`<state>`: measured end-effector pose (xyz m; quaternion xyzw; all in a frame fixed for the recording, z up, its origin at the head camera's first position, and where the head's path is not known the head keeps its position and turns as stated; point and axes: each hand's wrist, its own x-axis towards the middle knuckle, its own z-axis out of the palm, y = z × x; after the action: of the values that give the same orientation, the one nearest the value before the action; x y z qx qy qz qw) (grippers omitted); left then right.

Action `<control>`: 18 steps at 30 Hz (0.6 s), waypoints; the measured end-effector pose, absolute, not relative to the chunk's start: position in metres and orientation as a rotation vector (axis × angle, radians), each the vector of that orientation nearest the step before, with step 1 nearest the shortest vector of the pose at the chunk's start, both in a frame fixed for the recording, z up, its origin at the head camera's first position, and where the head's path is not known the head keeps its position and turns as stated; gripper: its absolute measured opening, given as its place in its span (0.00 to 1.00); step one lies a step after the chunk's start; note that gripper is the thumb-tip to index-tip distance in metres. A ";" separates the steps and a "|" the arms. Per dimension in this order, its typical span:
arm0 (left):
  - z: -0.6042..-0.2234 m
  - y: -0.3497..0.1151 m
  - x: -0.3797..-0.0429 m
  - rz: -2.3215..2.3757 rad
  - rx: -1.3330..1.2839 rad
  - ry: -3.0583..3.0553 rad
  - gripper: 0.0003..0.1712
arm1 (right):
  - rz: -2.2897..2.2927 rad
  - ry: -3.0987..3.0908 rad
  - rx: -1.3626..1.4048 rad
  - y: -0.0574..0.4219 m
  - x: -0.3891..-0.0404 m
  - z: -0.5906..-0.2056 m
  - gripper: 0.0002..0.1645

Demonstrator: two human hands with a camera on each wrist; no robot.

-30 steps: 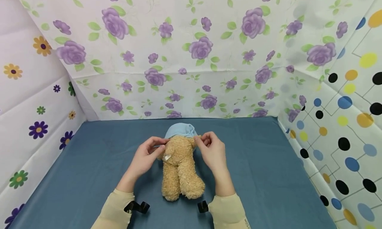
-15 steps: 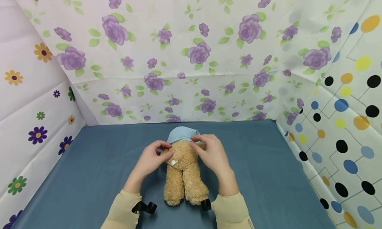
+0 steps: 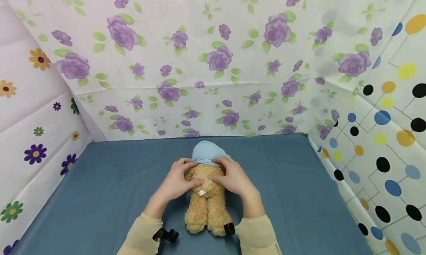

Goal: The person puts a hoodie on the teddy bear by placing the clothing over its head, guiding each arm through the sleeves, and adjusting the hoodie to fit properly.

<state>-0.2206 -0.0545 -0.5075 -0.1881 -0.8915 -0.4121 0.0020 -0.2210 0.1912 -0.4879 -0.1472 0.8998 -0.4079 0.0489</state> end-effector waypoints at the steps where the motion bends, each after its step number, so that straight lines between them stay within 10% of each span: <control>1: -0.508 -0.054 -0.221 -1.276 -0.599 -2.795 0.39 | -1.237 2.752 -0.437 0.190 -0.222 -0.488 0.32; 10: -0.512 -0.051 -0.220 -1.175 -0.635 -2.776 0.30 | -1.099 2.855 -0.380 0.180 -0.225 -0.498 0.16; 18: -0.513 -0.049 -0.216 -1.202 -0.686 -2.714 0.31 | -1.048 2.978 -0.512 0.170 -0.220 -0.498 0.33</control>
<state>-0.2158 -0.0491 -0.5130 -0.2248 -0.8899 -0.3940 0.0474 -0.2204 0.1700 -0.4985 -0.1599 0.9308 -0.3275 -0.0285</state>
